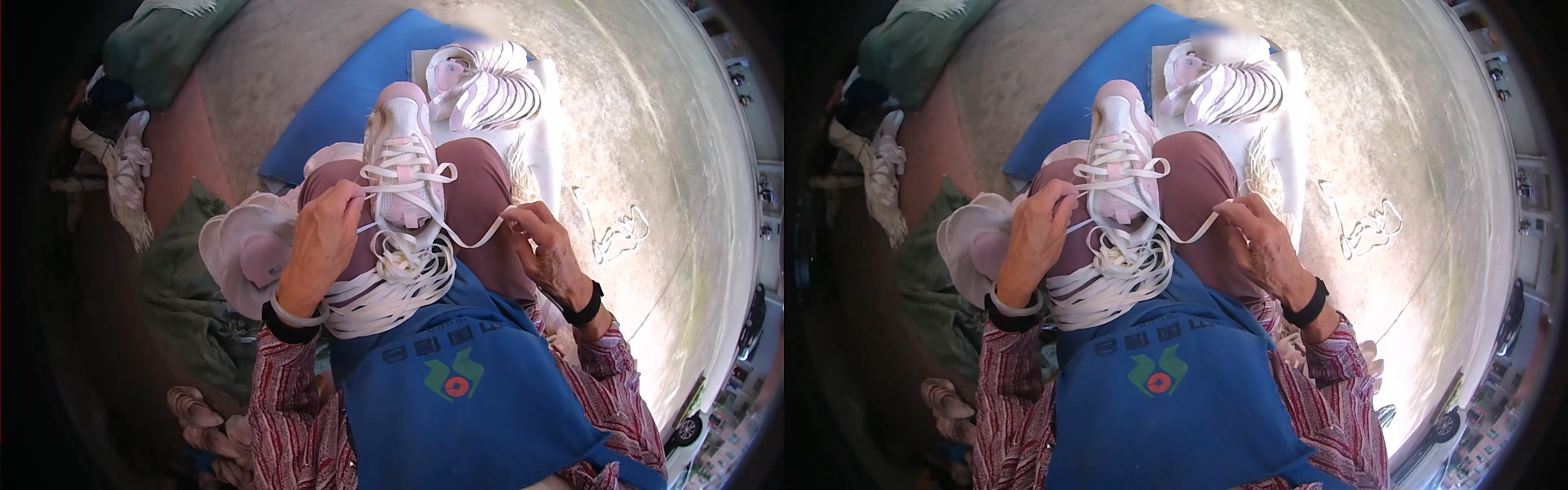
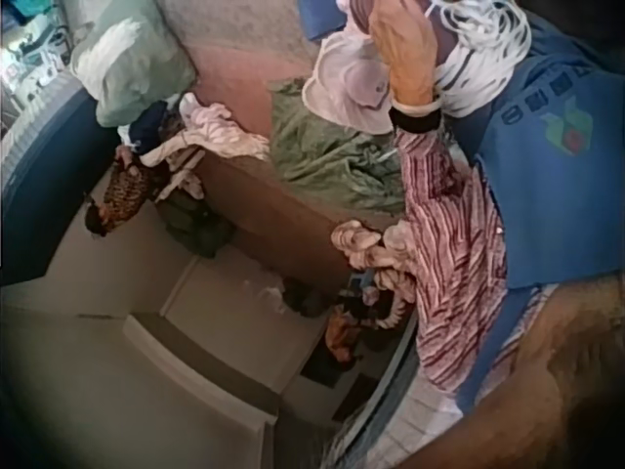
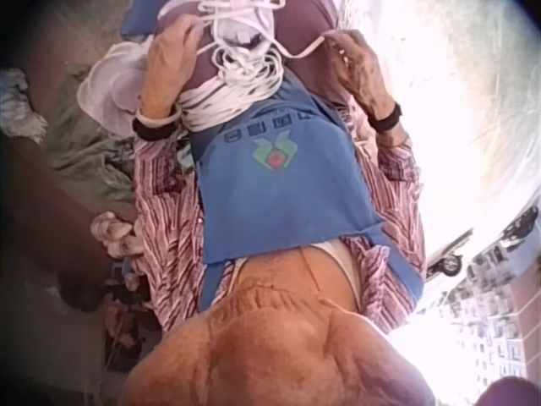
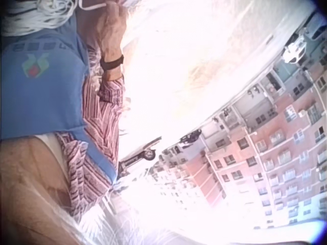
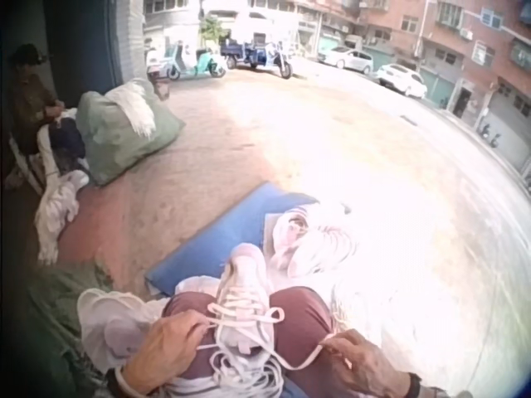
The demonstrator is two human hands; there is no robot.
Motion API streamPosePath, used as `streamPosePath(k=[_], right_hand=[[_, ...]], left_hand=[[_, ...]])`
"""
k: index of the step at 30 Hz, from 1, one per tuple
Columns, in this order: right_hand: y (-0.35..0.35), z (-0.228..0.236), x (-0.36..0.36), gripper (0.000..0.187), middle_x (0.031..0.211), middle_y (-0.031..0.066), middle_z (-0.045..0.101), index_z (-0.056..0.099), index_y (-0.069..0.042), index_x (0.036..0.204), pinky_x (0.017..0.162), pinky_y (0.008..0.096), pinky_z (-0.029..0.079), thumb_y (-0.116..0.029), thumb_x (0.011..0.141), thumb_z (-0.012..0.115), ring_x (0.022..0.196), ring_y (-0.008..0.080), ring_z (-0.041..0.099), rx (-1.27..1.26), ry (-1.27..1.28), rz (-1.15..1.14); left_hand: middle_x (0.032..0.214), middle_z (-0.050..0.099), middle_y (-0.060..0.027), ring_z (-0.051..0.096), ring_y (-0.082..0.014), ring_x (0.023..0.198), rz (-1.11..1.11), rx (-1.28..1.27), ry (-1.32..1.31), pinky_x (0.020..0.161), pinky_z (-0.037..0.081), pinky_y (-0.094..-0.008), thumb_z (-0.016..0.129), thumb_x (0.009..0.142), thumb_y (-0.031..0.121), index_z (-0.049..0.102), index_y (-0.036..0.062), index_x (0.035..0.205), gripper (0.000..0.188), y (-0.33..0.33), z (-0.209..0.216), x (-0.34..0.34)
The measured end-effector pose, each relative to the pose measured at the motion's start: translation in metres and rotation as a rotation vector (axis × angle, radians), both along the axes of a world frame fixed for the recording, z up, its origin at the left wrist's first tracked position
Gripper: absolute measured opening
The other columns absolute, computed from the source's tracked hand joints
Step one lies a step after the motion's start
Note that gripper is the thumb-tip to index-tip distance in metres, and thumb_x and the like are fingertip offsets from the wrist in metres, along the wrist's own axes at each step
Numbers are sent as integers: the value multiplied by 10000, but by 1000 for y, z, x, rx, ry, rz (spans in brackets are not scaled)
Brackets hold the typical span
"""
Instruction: Thread laces through the eyelets of a shoe.
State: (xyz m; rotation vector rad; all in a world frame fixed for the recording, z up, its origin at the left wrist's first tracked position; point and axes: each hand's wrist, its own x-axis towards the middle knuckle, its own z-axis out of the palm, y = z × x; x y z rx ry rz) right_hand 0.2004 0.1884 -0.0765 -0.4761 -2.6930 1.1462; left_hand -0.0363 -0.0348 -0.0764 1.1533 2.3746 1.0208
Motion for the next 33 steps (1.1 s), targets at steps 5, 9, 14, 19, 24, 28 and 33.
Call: streamPosePath(k=[5,9,14,19,24,28,33], right_hand=[[-18,14,-24,374,1062,137,592,587,-69,1226,694,368,545,-19,862,652,843,298,652,-7,-65,-90],[-28,0,-57,443,1153,160,558,522,-58,1283,721,435,560,-138,875,674,899,373,651,96,63,91],[-30,-7,-73,406,1049,164,559,495,-52,1229,719,450,538,-128,863,654,872,379,631,134,-16,88],[-23,-12,-68,310,935,147,575,577,-39,1135,723,416,513,-92,850,686,842,373,604,137,-42,112],[-24,8,-58,249,953,111,550,637,-52,1048,702,398,518,-75,810,707,825,317,613,157,-146,143],[-21,-6,-44,228,943,84,523,659,-69,975,685,383,530,-92,760,732,804,280,619,308,-174,269],[-23,5,-47,110,934,96,523,614,-59,881,662,406,519,-81,796,681,776,297,616,287,-127,273]], left_hand=[[942,628,-196,610,-391,866,-30,188,137,747,484,-431,575,936,82,575,0,963,86,10,-3,-5],[1022,598,-220,601,-376,813,1,198,41,756,488,-438,498,988,99,550,5,1017,112,29,-12,-8],[925,579,-201,590,-364,819,1,33,134,752,477,-447,488,991,98,516,2,980,101,29,-23,-14],[847,594,-206,587,-411,822,-5,88,59,720,455,-474,544,943,90,516,15,929,81,20,-37,-23],[861,589,-221,579,-428,827,-62,108,227,718,453,-483,572,925,62,517,13,933,74,22,-44,-24],[864,583,-223,582,-440,833,-28,124,123,713,454,-494,570,934,77,507,14,960,92,20,-44,-20],[901,597,-207,585,-413,876,10,92,187,769,462,-468,577,921,61,533,14,951,71,18,-44,-16]])
